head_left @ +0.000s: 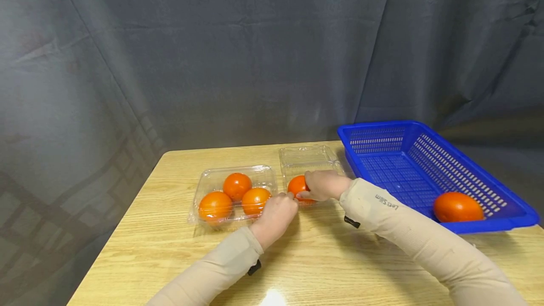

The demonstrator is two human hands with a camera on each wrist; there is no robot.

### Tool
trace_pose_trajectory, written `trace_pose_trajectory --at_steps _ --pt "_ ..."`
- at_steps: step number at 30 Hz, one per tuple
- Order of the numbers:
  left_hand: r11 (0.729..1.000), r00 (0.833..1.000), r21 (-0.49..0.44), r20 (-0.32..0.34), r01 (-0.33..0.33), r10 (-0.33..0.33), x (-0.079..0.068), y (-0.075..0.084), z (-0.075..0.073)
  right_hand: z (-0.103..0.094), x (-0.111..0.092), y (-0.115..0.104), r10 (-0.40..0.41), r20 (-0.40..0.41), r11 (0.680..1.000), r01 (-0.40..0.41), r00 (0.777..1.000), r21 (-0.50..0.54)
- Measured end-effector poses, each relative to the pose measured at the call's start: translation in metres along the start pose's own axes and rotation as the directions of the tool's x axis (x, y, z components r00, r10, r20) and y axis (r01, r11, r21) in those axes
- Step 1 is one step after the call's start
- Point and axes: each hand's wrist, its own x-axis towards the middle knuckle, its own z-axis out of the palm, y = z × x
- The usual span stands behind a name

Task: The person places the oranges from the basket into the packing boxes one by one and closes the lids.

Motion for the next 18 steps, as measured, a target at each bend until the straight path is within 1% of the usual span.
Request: trace_pose_trajectory --at_steps 6,13,18 --pt "1.000 1.000 -0.007 -0.005 -0.002 0.002 0.0001 0.0000 0.0000 -0.0009 -0.0014 0.0005 0.009 -0.006 0.999 -0.009 1.000 0.032" --pt "1.000 1.000 -0.002 -0.002 -0.007 0.007 -0.0001 -0.0001 0.0000 -0.0013 -0.0029 0.0013 0.002 -0.018 1.000 -0.001 1.000 0.030" --pt "1.000 1.000 0.009 -0.019 -0.003 0.003 -0.0007 0.0002 0.0003 -0.0018 -0.0032 0.0012 0.007 -0.018 1.000 -0.007 1.000 0.023"
